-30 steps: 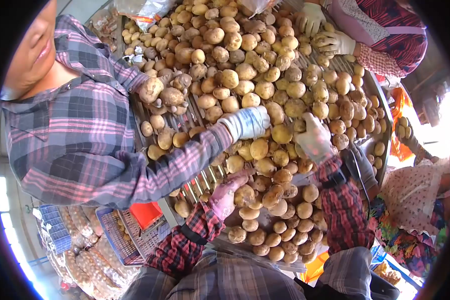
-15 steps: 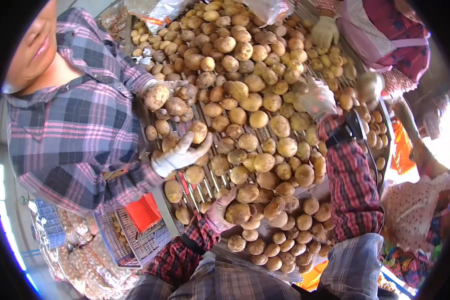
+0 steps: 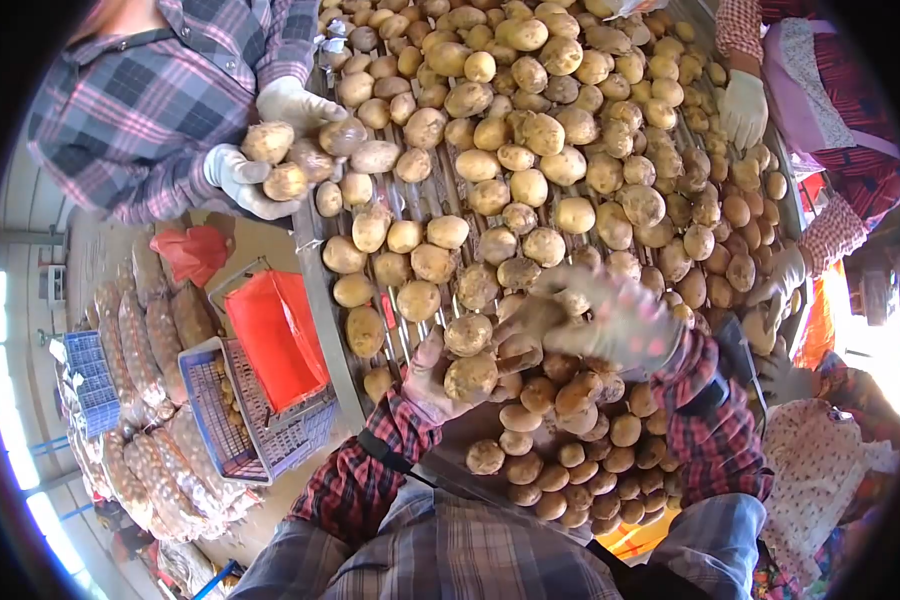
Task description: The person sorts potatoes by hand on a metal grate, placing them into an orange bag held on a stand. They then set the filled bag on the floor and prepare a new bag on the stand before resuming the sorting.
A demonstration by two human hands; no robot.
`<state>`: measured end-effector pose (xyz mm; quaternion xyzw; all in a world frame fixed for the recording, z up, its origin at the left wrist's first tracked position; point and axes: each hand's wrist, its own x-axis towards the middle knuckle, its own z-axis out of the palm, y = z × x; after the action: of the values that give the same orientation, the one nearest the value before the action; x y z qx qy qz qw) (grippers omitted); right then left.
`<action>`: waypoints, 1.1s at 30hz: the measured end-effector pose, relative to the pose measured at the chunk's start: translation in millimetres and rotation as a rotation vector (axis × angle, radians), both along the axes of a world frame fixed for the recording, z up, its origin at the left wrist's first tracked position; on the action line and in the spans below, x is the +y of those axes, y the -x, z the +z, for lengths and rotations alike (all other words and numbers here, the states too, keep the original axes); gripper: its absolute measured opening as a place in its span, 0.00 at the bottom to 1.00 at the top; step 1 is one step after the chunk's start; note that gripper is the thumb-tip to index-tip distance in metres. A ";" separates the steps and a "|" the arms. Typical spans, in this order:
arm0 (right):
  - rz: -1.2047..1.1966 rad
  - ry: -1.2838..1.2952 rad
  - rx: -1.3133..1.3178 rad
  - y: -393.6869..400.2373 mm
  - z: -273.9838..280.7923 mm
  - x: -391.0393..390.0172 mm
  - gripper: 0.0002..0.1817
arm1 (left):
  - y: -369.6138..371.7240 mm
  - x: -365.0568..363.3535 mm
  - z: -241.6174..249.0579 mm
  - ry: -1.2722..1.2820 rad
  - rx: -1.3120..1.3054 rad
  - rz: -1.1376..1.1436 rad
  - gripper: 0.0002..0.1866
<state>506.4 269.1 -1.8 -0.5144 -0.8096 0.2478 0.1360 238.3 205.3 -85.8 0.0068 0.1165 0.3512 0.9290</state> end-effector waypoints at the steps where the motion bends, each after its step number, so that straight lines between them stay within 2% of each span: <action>1: -0.049 0.038 -0.079 12.0 1.2 -5.6 0.34 | 5.5 -3.7 -3.4 0.037 0.007 0.000 0.43; 4: -0.185 0.290 -0.363 44.4 5.5 0.8 0.37 | 21.5 -12.4 -28.7 0.137 -0.037 -0.025 0.42; 5: -0.097 -0.019 -0.439 46.1 -37.2 -2.4 0.36 | 25.0 -18.6 -35.5 0.156 -0.040 -0.018 0.41; 6: 0.006 -0.527 -0.402 44.6 -67.1 -0.4 0.24 | 26.9 -22.7 -36.9 0.176 -0.043 -0.010 0.40; 9: -0.165 -0.433 -0.746 71.4 -87.7 7.8 0.15 | 33.2 -29.3 -33.4 0.220 -0.039 0.035 0.39; 10: -0.164 -0.398 -0.829 74.6 -90.0 11.8 0.16 | 34.7 -31.2 -29.3 0.207 -0.021 0.040 0.38; 13: -0.137 -0.233 -0.644 73.5 -64.9 9.3 0.20 | 47.6 -37.7 -22.9 0.245 -0.069 0.088 0.36; 15: -0.201 -0.071 -0.334 76.8 -45.6 -3.9 0.23 | 59.1 -40.1 -28.0 0.298 -0.236 0.088 0.35; 17: -0.318 0.117 -0.037 86.3 -37.5 -28.6 0.26 | 82.8 -49.2 -17.7 0.277 -0.249 0.118 0.35; 18: -0.352 0.271 0.031 88.9 -36.0 -39.7 0.27 | 100.9 -55.4 -2.2 0.335 -0.217 0.133 0.34; 19: -0.380 0.429 0.092 97.5 -35.3 -51.0 0.29 | 115.1 -64.2 -8.0 0.112 -0.123 0.178 0.34; 21: -0.330 0.665 0.365 125.1 -33.6 -81.2 0.31 | 157.9 -86.7 2.0 0.383 0.020 0.185 0.33; 22: -0.274 0.753 0.435 150.0 -27.0 -96.1 0.31 | 183.9 -97.0 25.7 0.473 0.080 0.232 0.33; 23: -0.232 0.835 0.449 188.0 -15.9 -110.3 0.30 | 209.9 -115.6 5.6 0.408 0.160 0.243 0.35; 25: -0.162 0.984 0.419 273.2 6.4 -130.5 0.28 | 268.1 -151.5 -3.8 0.133 0.065 0.411 0.37; 27: 0.040 1.013 0.471 357.5 -28.8 -140.4 0.27 | 334.3 -187.4 -8.7 0.249 0.127 0.658 0.33; 28: 0.111 1.076 0.604 401.6 -27.0 -144.4 0.28 | 373.4 -206.0 -12.7 0.251 0.222 0.736 0.34; 30: 0.284 1.125 0.621 483.7 -33.3 -146.1 0.30 | 464.2 -267.1 -20.3 0.267 0.520 0.880 0.34; 32: 0.407 1.051 0.587 546.3 -51.1 -162.0 0.33 | 558.6 -311.0 -27.0 0.238 0.806 0.959 0.36; 33: 0.435 0.962 0.550 571.2 -61.6 -171.0 0.35 | 600.0 -320.2 -29.4 0.254 0.854 1.015 0.37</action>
<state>-64.8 98.1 -63.4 -0.2576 -0.6284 0.7330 0.0385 -361.7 -114.9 -115.1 -0.0196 0.5028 0.6943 0.5146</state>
